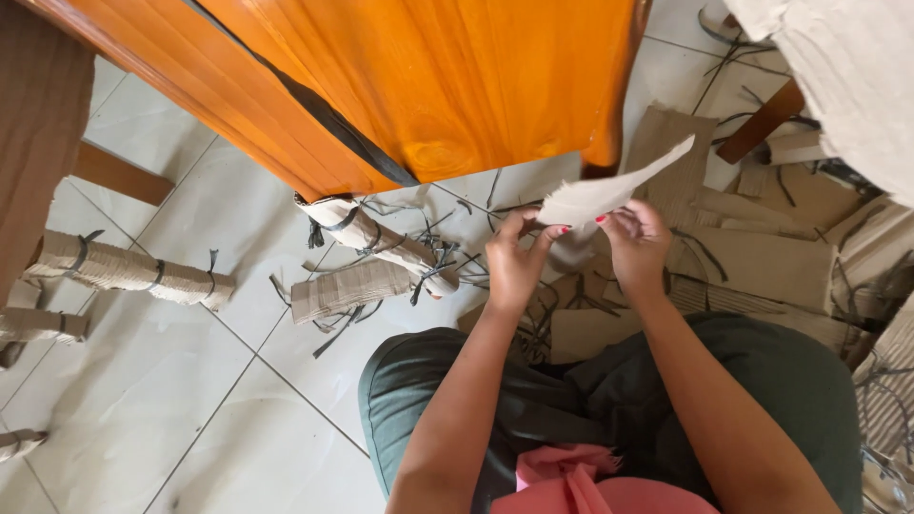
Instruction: Wrapping a wooden table leg with protective cardboard and securing it with plastic ties while sitting on the floor.
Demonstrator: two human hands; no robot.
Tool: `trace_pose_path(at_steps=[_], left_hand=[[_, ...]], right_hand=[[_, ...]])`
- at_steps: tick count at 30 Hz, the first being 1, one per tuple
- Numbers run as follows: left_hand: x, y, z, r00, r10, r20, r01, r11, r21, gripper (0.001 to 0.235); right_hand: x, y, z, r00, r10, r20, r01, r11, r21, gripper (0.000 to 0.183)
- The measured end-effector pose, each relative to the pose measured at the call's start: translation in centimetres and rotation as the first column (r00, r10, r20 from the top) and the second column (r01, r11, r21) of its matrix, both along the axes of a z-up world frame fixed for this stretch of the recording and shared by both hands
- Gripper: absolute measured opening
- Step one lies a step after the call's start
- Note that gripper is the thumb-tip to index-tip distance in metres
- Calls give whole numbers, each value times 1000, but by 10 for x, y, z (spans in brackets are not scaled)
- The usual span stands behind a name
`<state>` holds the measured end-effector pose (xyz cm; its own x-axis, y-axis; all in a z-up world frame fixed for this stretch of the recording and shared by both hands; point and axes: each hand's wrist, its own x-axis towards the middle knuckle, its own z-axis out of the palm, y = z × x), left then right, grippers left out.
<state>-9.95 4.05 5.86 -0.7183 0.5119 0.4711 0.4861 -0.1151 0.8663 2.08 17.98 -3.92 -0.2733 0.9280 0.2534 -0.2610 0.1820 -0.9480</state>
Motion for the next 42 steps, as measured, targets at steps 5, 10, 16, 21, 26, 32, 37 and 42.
trace_pose_path(at_steps=[5, 10, 16, 21, 26, 32, 37, 42], left_hand=[[-3, 8, -23, 997, -30, 71, 28, 999, 23, 28], [-4, 7, -25, 992, -43, 121, 40, 999, 27, 23], [-3, 2, -27, 985, -41, 166, 15, 988, 154, 21], [-2, -5, -15, 985, -30, 171, -6, 978, 208, 20], [3, -2, -15, 988, -37, 150, 3, 976, 220, 26], [4, 6, -12, 986, -61, 152, 32, 983, 181, 25], [6, 12, -9, 986, -66, 156, 34, 980, 196, 23], [9, 13, -5, 988, -27, 152, -4, 979, 203, 27]], right_hand=[[-2, -18, 12, 969, -97, 226, 47, 975, 216, 49], [5, -44, 17, 864, 39, 502, -155, 969, 191, 73], [1, -31, -32, 659, 346, 667, -247, 938, -243, 75], [5, -20, -72, 701, 296, 649, -220, 955, -198, 40], [8, -16, -75, 659, 307, 687, -197, 952, -236, 44], [6, -16, -81, 622, 252, 742, -134, 967, -216, 40], [0, -10, -94, 636, 188, 748, -164, 981, -107, 34], [-2, -26, -35, 674, 13, 739, -139, 984, 109, 25]])
